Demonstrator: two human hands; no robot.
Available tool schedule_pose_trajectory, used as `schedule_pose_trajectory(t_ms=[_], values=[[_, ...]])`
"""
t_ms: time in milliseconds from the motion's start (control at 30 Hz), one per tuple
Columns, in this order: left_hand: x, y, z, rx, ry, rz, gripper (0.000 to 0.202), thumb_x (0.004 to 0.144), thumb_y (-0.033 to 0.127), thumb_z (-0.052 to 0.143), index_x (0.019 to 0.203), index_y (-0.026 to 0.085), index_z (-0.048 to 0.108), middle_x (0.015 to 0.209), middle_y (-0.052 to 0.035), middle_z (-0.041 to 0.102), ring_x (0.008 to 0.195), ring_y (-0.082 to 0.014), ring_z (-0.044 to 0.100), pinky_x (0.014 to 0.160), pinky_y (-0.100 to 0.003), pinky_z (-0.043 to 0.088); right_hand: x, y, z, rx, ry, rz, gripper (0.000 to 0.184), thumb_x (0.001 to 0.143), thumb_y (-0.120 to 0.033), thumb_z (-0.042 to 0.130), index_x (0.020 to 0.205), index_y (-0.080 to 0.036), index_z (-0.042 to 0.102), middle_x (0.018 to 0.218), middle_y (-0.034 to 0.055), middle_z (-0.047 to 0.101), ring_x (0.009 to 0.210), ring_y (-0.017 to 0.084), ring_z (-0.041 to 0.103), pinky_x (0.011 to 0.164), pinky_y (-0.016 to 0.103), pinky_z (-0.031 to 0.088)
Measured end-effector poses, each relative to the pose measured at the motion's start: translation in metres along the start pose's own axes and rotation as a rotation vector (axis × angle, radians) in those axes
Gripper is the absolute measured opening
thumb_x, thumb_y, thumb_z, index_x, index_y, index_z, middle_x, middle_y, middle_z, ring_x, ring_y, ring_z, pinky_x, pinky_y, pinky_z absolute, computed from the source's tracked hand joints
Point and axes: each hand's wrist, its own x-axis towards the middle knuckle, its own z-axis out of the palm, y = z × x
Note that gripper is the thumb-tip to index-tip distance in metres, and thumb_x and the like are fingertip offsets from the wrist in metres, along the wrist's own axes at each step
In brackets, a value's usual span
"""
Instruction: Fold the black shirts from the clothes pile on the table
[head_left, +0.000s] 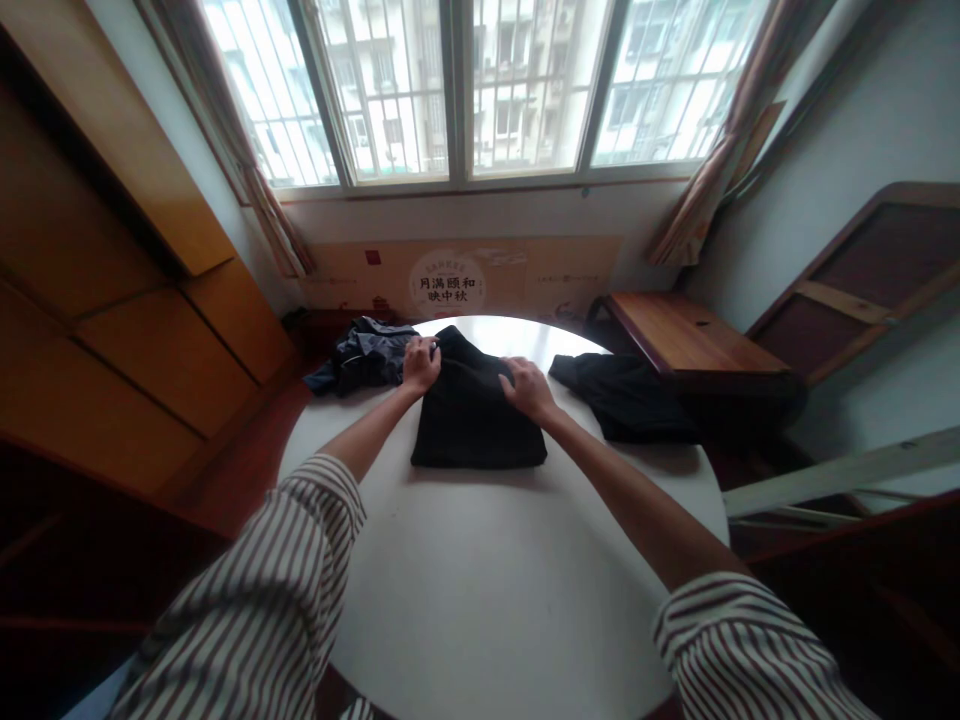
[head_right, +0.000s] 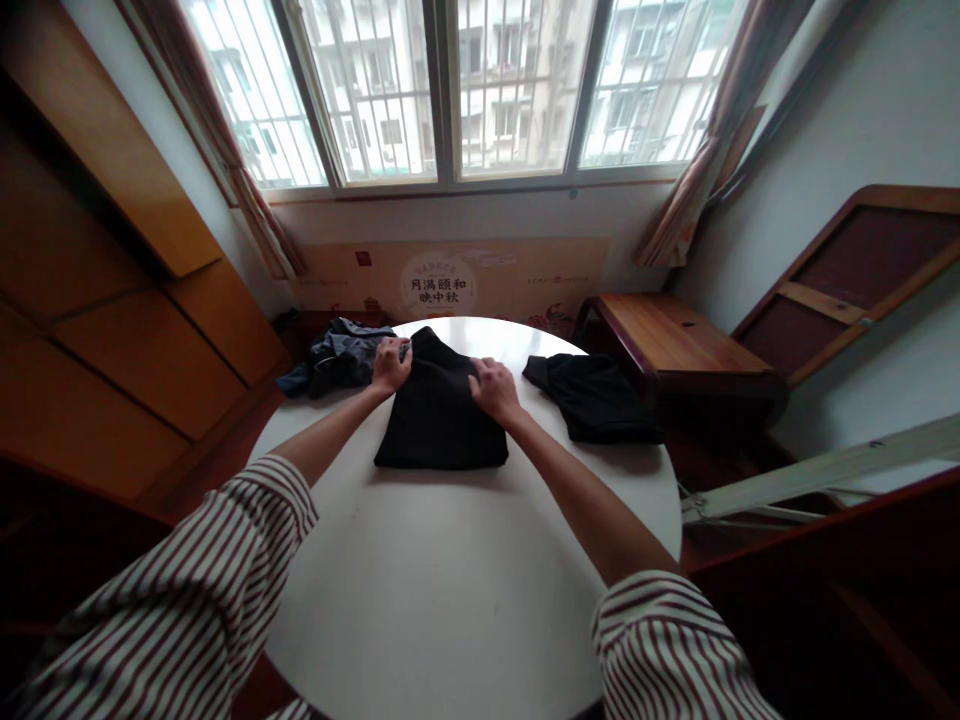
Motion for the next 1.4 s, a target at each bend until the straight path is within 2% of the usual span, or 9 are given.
schedule_pose_trajectory(t_ms=[133, 233, 367, 533, 700, 867, 1000, 1133, 1400], values=[[-0.025, 0.009, 0.003, 0.332, -0.584, 0.466, 0.038, 0.095, 0.029, 0.050, 0.130, 0.025, 0.062, 0.140, -0.0069, 0.057, 0.137, -0.0241, 0.043, 0.117, -0.046, 0.027, -0.042, -0.013, 0.014, -0.454, -0.325, -0.349, 0.049, 0.094, -0.049, 0.054, 0.134, -0.021, 0.062, 0.147, 0.0153, 0.050, 0.138, 0.037, 0.041, 0.112, 0.054, 0.033], [-0.033, 0.008, 0.011, 0.512, -0.755, 0.415, 0.044, 0.100, 0.039, 0.041, 0.143, 0.034, 0.049, 0.155, -0.0009, 0.041, 0.147, -0.0244, 0.026, 0.120, -0.054, 0.010, -0.073, -0.013, 0.022, -0.556, -0.349, -0.384, 0.063, 0.093, -0.063, 0.046, 0.145, -0.026, 0.051, 0.161, 0.0132, 0.028, 0.148, 0.042, 0.015, 0.113, 0.066, 0.021], [-0.033, 0.001, 0.022, 0.554, -0.737, 0.364, 0.048, 0.102, 0.042, 0.034, 0.149, 0.037, 0.039, 0.159, 0.0016, 0.033, 0.149, -0.0223, 0.022, 0.120, -0.052, -0.001, -0.091, -0.003, 0.023, -0.520, -0.353, -0.234, 0.062, 0.095, -0.067, 0.038, 0.150, -0.038, 0.039, 0.165, 0.0030, 0.014, 0.149, 0.044, 0.009, 0.107, 0.076, 0.016], [-0.035, 0.000, 0.025, 0.550, -0.711, 0.344, 0.048, 0.102, 0.043, 0.033, 0.150, 0.037, 0.039, 0.159, 0.0020, 0.034, 0.149, -0.0234, 0.023, 0.120, -0.052, 0.000, -0.092, 0.003, 0.022, -0.510, -0.312, -0.191, 0.058, 0.096, -0.063, 0.039, 0.148, -0.037, 0.042, 0.164, 0.0012, 0.015, 0.149, 0.043, 0.009, 0.107, 0.076, 0.016], [-0.034, 0.014, 0.030, 0.604, -0.675, 0.296, 0.048, 0.101, 0.044, 0.036, 0.147, 0.033, 0.044, 0.157, -0.0036, 0.038, 0.146, -0.0295, 0.028, 0.119, -0.058, 0.000, -0.101, -0.007, 0.018, -0.544, -0.220, -0.357, 0.062, 0.096, -0.060, 0.043, 0.145, -0.022, 0.050, 0.159, 0.0142, 0.030, 0.149, 0.040, 0.016, 0.113, 0.071, 0.001], [-0.027, 0.036, 0.051, 0.594, -0.766, 0.360, 0.052, 0.101, 0.048, 0.036, 0.147, 0.027, 0.046, 0.158, -0.0077, 0.035, 0.147, -0.0309, 0.027, 0.118, -0.059, 0.007, -0.112, -0.023, 0.027, -0.396, -0.412, -0.610, 0.060, 0.099, -0.051, 0.043, 0.149, -0.018, 0.043, 0.157, 0.0153, 0.036, 0.145, 0.029, 0.032, 0.118, 0.053, 0.021], [-0.023, 0.045, 0.077, 0.570, -0.877, 0.365, 0.054, 0.100, 0.051, 0.035, 0.150, 0.030, 0.040, 0.162, -0.0049, 0.025, 0.149, -0.0312, 0.020, 0.117, -0.061, 0.012, -0.119, -0.028, 0.038, -0.320, -0.479, -0.603, 0.064, 0.099, -0.054, 0.042, 0.151, -0.018, 0.039, 0.158, 0.0146, 0.033, 0.146, 0.028, 0.030, 0.119, 0.051, 0.023], [-0.015, 0.042, 0.096, 0.626, -0.873, 0.355, 0.052, 0.101, 0.046, 0.034, 0.152, 0.031, 0.037, 0.164, -0.0039, 0.019, 0.150, -0.0321, 0.015, 0.116, -0.065, 0.010, -0.123, -0.029, 0.039, -0.260, -0.498, -0.618, 0.063, 0.098, -0.052, 0.044, 0.150, -0.016, 0.040, 0.157, 0.0130, 0.035, 0.147, 0.028, 0.028, 0.120, 0.052, 0.019], [-0.009, 0.037, 0.102, 0.590, -0.847, 0.320, 0.050, 0.101, 0.044, 0.037, 0.150, 0.034, 0.039, 0.163, -0.0017, 0.021, 0.151, -0.0330, 0.013, 0.114, -0.069, 0.004, -0.124, -0.032, 0.041, -0.226, -0.498, -0.636, 0.064, 0.097, -0.051, 0.046, 0.148, -0.012, 0.043, 0.155, 0.0165, 0.039, 0.146, 0.029, 0.030, 0.119, 0.052, 0.021]])
